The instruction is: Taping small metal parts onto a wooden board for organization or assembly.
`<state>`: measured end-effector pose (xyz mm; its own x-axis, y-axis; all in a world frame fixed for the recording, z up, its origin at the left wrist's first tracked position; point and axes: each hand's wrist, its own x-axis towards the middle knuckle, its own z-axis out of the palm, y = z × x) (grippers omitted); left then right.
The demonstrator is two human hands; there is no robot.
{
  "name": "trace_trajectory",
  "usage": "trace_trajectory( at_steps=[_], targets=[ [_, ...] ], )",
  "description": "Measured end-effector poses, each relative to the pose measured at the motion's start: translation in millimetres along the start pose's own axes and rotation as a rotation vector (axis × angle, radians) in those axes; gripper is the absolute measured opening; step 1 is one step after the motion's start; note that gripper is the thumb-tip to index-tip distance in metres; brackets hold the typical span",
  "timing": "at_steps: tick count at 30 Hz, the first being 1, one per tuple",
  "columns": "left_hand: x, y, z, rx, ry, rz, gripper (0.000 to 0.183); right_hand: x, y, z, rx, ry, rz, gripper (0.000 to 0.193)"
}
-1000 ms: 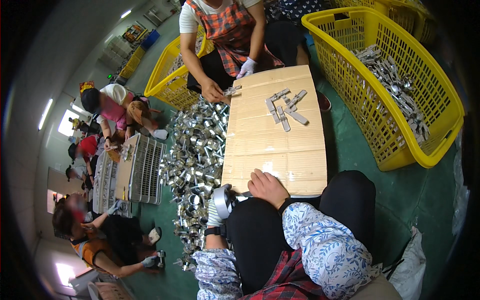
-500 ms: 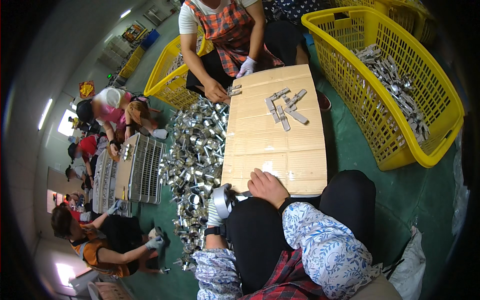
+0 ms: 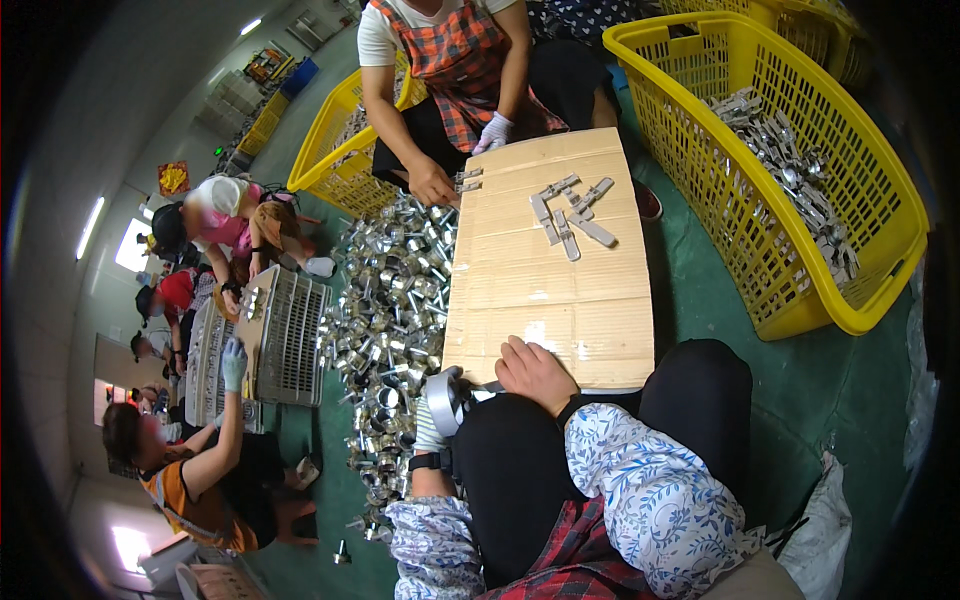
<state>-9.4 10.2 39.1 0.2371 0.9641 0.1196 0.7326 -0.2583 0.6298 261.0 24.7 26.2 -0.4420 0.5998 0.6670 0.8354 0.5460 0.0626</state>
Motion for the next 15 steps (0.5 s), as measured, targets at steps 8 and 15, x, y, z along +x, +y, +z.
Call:
trace_trajectory(
  at_steps=[8, 15],
  targets=[
    [2, 11, -3, 0.136, 0.042, 0.173, 0.041, -1, 0, 3, -0.008, 0.01, -0.004, 0.022],
    [5, 22, -4, 0.135, 0.049, 0.133, 0.036, 0, 0, 3, 0.0, 0.003, 0.002, 0.021]
  ],
)
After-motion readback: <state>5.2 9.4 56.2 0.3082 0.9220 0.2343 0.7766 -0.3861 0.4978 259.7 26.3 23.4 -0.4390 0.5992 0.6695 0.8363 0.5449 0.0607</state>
